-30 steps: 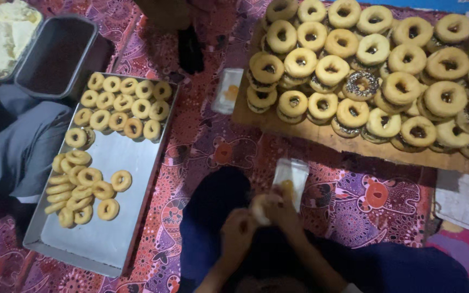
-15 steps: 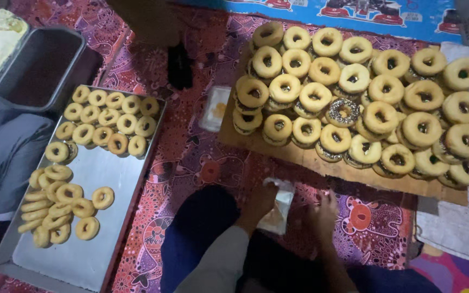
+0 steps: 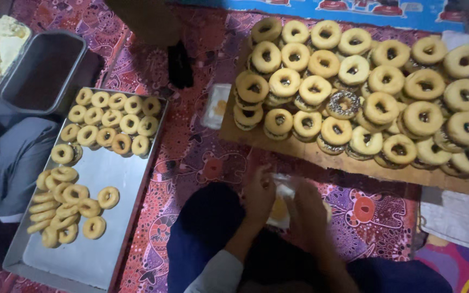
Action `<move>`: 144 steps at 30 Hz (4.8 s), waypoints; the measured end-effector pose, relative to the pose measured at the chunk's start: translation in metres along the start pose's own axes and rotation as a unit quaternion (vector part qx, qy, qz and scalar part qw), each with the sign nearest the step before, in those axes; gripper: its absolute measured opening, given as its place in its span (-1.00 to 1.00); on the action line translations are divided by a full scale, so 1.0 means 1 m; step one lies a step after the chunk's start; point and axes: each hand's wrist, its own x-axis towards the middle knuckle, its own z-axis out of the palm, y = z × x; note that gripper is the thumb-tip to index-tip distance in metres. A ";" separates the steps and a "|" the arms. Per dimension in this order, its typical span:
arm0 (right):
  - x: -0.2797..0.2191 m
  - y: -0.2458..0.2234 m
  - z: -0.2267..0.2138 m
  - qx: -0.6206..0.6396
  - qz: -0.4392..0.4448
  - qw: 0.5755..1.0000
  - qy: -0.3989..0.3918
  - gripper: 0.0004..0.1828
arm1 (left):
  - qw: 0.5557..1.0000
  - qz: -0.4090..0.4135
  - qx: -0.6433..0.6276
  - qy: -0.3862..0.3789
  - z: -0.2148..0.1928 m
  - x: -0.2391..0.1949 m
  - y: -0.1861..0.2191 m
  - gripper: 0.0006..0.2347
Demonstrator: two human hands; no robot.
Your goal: The person sits on a patterned floor mat and repeatedly picks donuts from a wooden board, places them into small plastic bags, and sets the filled bags aside. Another person is visible nearby arranging donuts on a metal tray.
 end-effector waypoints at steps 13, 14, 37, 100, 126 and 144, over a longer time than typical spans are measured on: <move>-0.010 -0.030 -0.067 0.026 -0.254 0.949 0.186 -0.59 | 0.791 -0.168 -0.578 -0.111 0.016 0.024 0.052 -0.74; -0.001 -0.025 -0.078 0.071 -0.129 0.973 0.180 -0.62 | 0.794 -0.150 -0.575 -0.130 0.016 0.036 0.052 -0.75; -0.016 -0.019 -0.105 0.613 0.050 0.749 0.247 -0.29 | 0.530 -0.346 -0.774 0.026 0.019 0.076 0.083 -0.49; -0.001 -0.176 -0.033 0.184 -0.354 0.910 0.114 -0.69 | 0.971 -0.093 -0.194 0.106 -0.178 -0.090 0.018 -0.82; -0.057 -0.102 0.111 0.580 0.115 0.788 -0.170 -0.62 | 0.881 -0.281 -0.372 0.083 -0.204 -0.124 -0.034 -0.51; -0.082 -0.031 0.152 0.536 0.209 0.818 -0.029 -0.68 | 0.985 0.127 0.117 0.023 -0.142 -0.138 -0.036 -0.93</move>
